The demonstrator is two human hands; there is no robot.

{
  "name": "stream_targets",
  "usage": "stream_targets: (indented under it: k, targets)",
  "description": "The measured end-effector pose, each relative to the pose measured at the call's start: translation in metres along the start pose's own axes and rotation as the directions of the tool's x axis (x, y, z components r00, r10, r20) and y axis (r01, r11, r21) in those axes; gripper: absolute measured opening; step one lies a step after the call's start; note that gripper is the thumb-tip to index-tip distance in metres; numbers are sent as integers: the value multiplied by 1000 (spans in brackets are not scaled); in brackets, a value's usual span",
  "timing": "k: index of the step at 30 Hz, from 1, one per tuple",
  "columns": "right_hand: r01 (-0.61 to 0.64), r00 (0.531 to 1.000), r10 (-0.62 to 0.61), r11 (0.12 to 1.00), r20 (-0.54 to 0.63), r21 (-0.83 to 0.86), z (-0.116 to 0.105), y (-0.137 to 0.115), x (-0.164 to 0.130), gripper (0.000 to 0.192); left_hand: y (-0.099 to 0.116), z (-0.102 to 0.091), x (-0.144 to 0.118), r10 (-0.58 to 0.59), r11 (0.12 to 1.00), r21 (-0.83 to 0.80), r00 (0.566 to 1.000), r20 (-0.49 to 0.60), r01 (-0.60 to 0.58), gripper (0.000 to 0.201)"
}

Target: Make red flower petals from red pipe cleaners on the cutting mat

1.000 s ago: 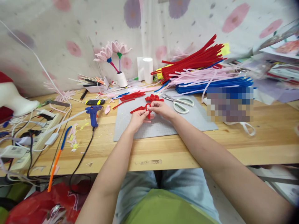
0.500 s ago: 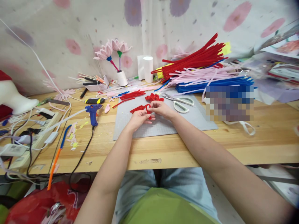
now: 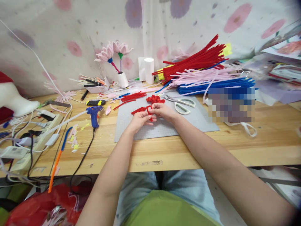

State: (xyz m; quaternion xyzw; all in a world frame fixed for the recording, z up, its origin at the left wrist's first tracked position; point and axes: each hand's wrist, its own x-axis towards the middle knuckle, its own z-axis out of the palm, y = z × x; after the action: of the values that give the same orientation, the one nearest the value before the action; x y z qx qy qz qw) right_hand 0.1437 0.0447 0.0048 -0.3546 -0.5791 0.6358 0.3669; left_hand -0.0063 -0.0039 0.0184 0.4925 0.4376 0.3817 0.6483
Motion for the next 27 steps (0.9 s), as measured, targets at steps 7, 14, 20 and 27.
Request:
stream_targets:
  k: [7, 14, 20, 27]
  targets:
    - [-30, 997, 31, 999, 69, -16, -2, -2, -2, 37, 1, 2, 0, -18, 1000, 11, 1000, 22, 18, 21]
    - [-53, 994, 54, 998, 94, -16, -4, 0, 0, 36, -1, 1, -1, -39, 998, 45, 999, 19, 38, 20]
    - [-87, 982, 45, 970, 185, 229, -3, -3, -5, 31, 0, 0, -2, -35, 999, -24, 998, 61, 36, 24]
    - [-107, 966, 0, 911, 260, 399, -3, -3, -5, 28, -1, -4, -2, -41, 993, -107, 987, 155, 58, 29]
